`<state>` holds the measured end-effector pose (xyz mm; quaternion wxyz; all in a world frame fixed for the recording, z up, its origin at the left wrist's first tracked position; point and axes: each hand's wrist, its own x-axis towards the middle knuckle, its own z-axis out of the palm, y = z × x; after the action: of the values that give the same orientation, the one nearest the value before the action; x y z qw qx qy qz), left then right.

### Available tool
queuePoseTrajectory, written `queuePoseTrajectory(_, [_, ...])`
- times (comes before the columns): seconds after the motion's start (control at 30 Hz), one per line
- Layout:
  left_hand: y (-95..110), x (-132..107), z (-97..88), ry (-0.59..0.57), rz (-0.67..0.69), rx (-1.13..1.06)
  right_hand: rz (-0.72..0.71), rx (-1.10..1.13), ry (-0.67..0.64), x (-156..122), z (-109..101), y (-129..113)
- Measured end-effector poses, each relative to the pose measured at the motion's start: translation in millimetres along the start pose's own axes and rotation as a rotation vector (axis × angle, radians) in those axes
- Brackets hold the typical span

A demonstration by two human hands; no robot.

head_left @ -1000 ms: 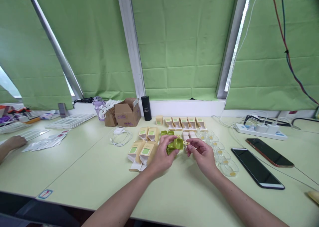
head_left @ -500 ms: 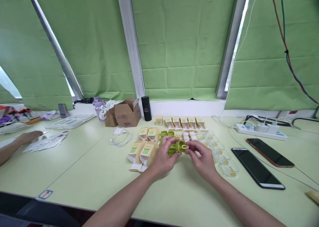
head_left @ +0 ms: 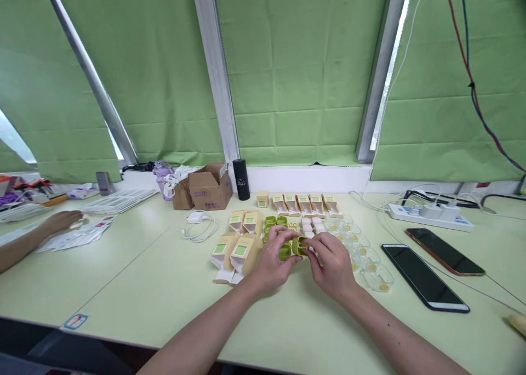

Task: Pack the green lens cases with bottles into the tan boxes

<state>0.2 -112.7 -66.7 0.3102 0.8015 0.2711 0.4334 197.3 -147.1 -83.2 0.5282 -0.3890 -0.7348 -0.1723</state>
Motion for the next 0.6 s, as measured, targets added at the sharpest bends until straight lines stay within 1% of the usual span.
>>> queuePoseTrajectory(0.23, [-1.3, -0.1, -0.4, -0.022, 0.002, 0.002, -0.042, -0.064, -0.001, 0.8, 0.2, 1.1])
queuePoseTrajectory(0.47, [-1.3, 0.0, -0.7, -0.019, 0.03, 0.014, -0.075, -0.064, -0.012, 0.9, 1.0, 1.3])
queuePoseTrajectory(0.6, [0.3, -0.7, -1.1, -0.025, 0.007, 0.023, -0.075, -0.066, -0.025, 0.6, 0.9, 1.5])
